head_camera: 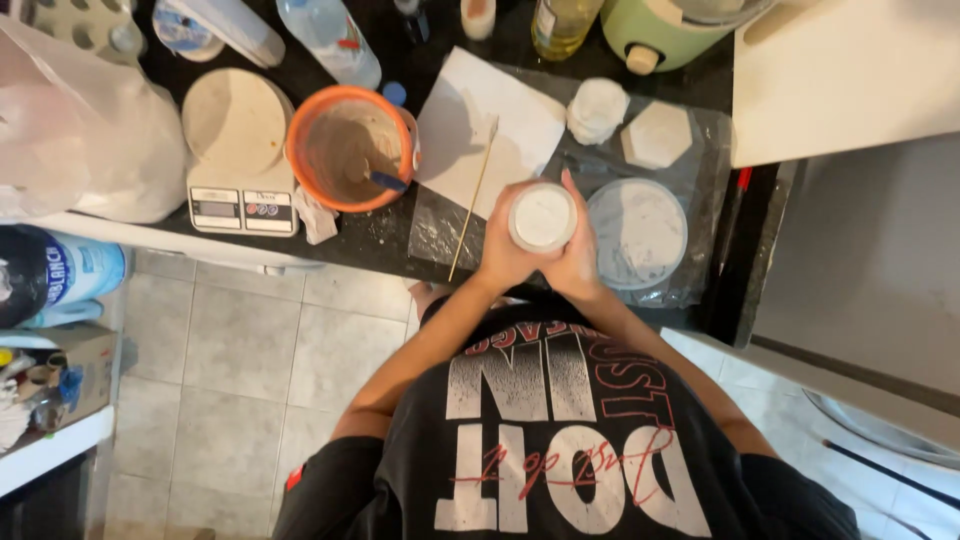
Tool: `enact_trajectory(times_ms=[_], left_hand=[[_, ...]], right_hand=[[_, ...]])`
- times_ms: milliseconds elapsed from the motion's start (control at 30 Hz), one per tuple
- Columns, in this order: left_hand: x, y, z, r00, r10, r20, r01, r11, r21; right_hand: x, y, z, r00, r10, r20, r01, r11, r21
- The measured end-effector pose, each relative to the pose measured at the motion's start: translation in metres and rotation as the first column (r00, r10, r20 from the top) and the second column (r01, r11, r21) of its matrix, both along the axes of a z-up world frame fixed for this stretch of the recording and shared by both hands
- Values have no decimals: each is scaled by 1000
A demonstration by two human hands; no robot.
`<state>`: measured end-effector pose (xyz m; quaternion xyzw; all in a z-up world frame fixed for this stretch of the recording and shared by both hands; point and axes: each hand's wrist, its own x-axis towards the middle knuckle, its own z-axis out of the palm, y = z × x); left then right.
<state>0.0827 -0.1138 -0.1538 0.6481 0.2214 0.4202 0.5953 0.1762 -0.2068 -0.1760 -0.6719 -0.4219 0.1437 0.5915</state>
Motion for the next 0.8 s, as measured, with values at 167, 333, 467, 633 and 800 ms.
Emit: enact_trajectory(times_ms=[167, 333, 467, 633, 800], left_hand=[[3, 9, -12, 1000, 2, 21, -3, 999, 43], [2, 8, -17, 1000, 10, 14, -10, 998, 55], [-3, -2, -10, 999, 3, 40, -5, 998, 55], [-5, -6, -20, 1000, 17, 17, -18, 998, 58], [4, 8, -21, 999, 39, 14, -40, 995, 91]], right_hand=[[5, 10, -4, 1000, 25, -10, -24, 999, 30], [5, 10, -8, 1000, 28, 8, -28, 999, 23], [2, -2, -19, 999, 32, -15, -32, 999, 23], [0, -3, -16, 999, 34, 25, -34, 999, -1], [5, 14, -9, 1000, 23, 17, -24, 998, 56]])
